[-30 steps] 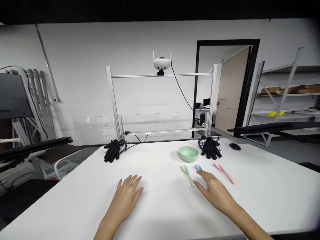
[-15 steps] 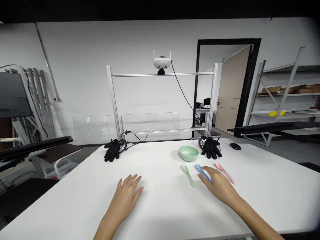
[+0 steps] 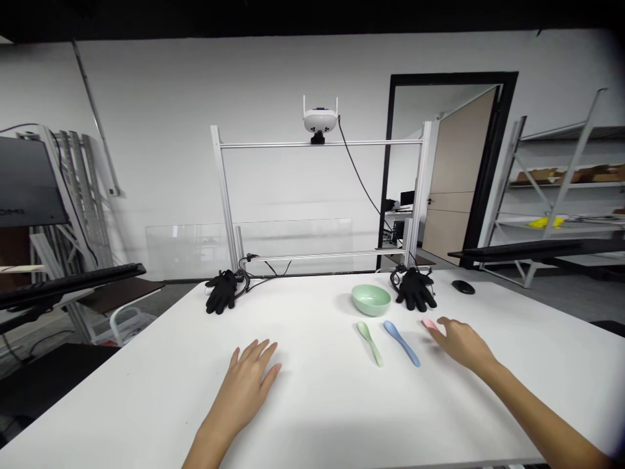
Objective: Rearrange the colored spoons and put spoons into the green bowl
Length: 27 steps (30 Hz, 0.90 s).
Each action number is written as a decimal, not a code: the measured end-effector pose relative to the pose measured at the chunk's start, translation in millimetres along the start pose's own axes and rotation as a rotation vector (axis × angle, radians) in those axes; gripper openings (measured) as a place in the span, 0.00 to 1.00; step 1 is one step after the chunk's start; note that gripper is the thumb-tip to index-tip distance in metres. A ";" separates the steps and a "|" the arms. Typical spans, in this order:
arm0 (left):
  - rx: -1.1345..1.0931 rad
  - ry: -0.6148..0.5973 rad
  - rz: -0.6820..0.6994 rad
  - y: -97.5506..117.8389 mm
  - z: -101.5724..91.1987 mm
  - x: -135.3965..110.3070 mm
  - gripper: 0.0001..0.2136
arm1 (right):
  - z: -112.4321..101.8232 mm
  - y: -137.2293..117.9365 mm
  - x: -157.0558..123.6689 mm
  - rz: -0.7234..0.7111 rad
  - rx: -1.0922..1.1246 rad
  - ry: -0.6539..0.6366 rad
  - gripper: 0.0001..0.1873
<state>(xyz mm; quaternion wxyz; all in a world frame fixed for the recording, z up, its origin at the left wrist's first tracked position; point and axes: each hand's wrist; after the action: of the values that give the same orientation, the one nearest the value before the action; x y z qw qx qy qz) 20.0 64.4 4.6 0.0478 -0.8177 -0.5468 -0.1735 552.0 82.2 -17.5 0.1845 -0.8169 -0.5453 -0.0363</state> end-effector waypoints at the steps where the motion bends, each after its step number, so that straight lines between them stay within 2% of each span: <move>1: 0.000 0.000 -0.001 -0.4 0.5 -0.1 0.25 | 1.4 4.4 2.8 0.033 -0.014 0.005 0.33; 6: -0.011 -0.002 0.002 0.5 1.8 -0.4 0.25 | 12.2 19.6 11.2 0.112 -0.056 -0.035 0.35; 13: -0.012 -0.018 0.002 5.1 0.1 -0.1 0.25 | 32.4 38.4 19.1 0.122 -0.044 -0.100 0.16; 27: -0.003 -0.008 0.017 3.9 4.3 1.2 0.25 | 36.4 38.5 17.4 0.124 -0.052 -0.092 0.16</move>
<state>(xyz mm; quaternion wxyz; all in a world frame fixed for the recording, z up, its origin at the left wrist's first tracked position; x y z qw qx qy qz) 25.0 65.1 1.4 0.0457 -0.8231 -0.5397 -0.1706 588.6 97.0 -56.9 0.1397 -0.8545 -0.5004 -0.0012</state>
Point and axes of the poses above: each hand's wrist, its own x-axis towards the middle knuckle, its own z-axis out of the palm, y = z × x, and after that the axes turned 3 degrees about y, right-handed
